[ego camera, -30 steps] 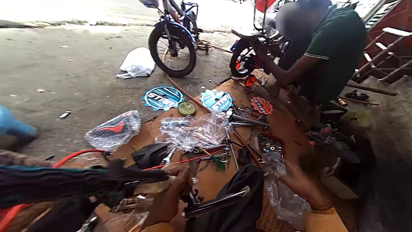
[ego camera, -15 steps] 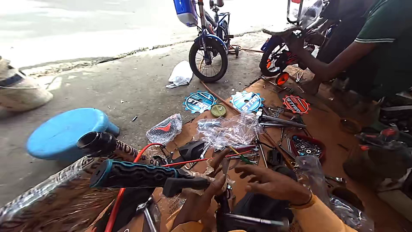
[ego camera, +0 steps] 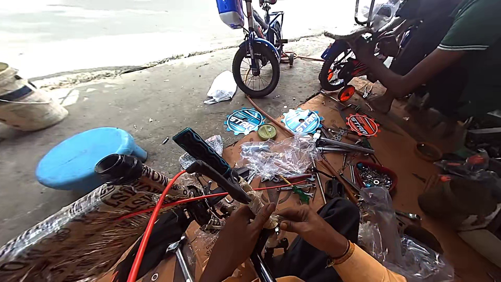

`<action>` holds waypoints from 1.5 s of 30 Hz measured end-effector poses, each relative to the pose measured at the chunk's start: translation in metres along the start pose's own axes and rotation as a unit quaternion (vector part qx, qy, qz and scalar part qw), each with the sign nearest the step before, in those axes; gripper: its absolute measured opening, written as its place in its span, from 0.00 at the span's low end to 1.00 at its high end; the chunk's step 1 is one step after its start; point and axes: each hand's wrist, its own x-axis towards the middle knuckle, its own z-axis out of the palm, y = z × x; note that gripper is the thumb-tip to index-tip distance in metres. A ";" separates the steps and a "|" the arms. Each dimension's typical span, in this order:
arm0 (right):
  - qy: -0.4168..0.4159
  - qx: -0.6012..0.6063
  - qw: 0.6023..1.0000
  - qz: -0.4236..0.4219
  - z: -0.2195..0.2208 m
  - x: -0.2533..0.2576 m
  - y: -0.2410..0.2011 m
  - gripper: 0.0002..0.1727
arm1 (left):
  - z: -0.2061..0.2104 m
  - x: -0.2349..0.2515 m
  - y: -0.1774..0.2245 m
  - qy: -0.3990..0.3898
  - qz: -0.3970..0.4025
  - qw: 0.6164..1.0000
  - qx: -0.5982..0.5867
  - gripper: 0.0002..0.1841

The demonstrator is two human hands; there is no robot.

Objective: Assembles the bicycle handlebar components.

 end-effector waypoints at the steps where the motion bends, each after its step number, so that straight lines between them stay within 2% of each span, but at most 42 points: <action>1: 0.014 0.008 1.000 0.001 0.000 -0.002 0.002 0.16 | 0.001 0.001 0.002 -0.005 0.001 1.000 0.022 0.36; 3: 0.046 0.018 0.999 0.005 0.001 -0.004 0.004 0.14 | 0.003 0.003 0.003 -0.025 0.015 0.998 0.058 0.39; 7: 0.098 -0.020 0.995 0.022 -0.005 -0.007 0.004 0.15 | 0.013 0.000 0.003 -0.130 0.038 0.985 0.104 0.49; 10: 0.110 -0.012 0.993 0.042 -0.009 -0.007 -0.002 0.14 | 0.011 -0.002 0.011 -0.188 0.030 0.972 0.141 0.42; 12: 0.116 0.065 0.989 0.062 -0.004 -0.006 -0.008 0.13 | 0.009 -0.003 0.009 -0.208 0.032 0.965 0.157 0.37; 15: 0.129 0.229 0.962 0.073 0.006 -0.001 -0.015 0.13 | -0.001 -0.004 0.008 -0.209 0.034 0.959 0.190 0.32; 18: 0.125 0.346 0.928 0.064 0.019 0.007 -0.016 0.14 | -0.003 -0.010 0.005 -0.200 0.042 0.958 0.199 0.38; 20: 0.148 0.374 0.914 0.061 0.027 0.009 -0.017 0.15 | -0.002 -0.014 0.000 -0.192 0.056 0.964 0.175 0.41; 25: 0.225 0.449 0.865 0.009 0.035 0.002 -0.009 0.15 | 0.007 -0.023 -0.005 -0.192 0.057 0.976 0.088 0.31; 27: 0.272 0.491 0.828 0.006 0.025 -0.007 -0.008 0.19 | 0.007 -0.022 -0.018 -0.146 0.049 0.987 0.048 0.26; 28: 0.276 0.497 0.823 0.006 0.015 -0.016 -0.006 0.20 | 0.005 -0.020 -0.026 -0.115 0.043 0.992 0.028 0.25; 30: 0.211 0.435 0.875 0.017 -0.004 -0.042 0.008 0.15 | -0.008 -0.014 -0.036 -0.100 0.029 0.994 0.025 0.26; 32: 0.160 0.303 0.936 0.082 0.000 -0.057 0.015 0.09 | -0.013 -0.017 -0.032 -0.119 0.032 0.992 0.033 0.27; 34: 0.145 0.136 0.971 0.134 0.023 -0.055 0.023 0.10 | -0.006 -0.019 -0.027 -0.124 0.042 0.991 0.030 0.26; 35: 0.133 0.040 0.980 0.140 0.032 -0.051 0.030 0.16 | 0.000 -0.017 -0.026 -0.119 0.047 0.991 0.026 0.27; 37: 0.109 -0.151 0.970 0.155 0.045 -0.042 0.039 0.21 | 0.008 -0.011 -0.026 -0.101 0.053 0.993 0.028 0.26; 40: 0.042 -0.306 0.928 0.207 0.060 -0.030 0.028 0.17 | 0.008 -0.007 -0.026 -0.069 0.057 0.994 0.058 0.27; 42: 0.004 -0.331 0.920 0.211 0.065 -0.025 0.021 0.19 | 0.009 -0.007 -0.029 -0.038 0.062 0.996 0.053 0.26; 45: -0.006 -0.307 0.934 0.180 0.067 -0.020 0.025 0.20 | 0.018 -0.006 -0.035 -0.003 0.066 0.997 -0.046 0.26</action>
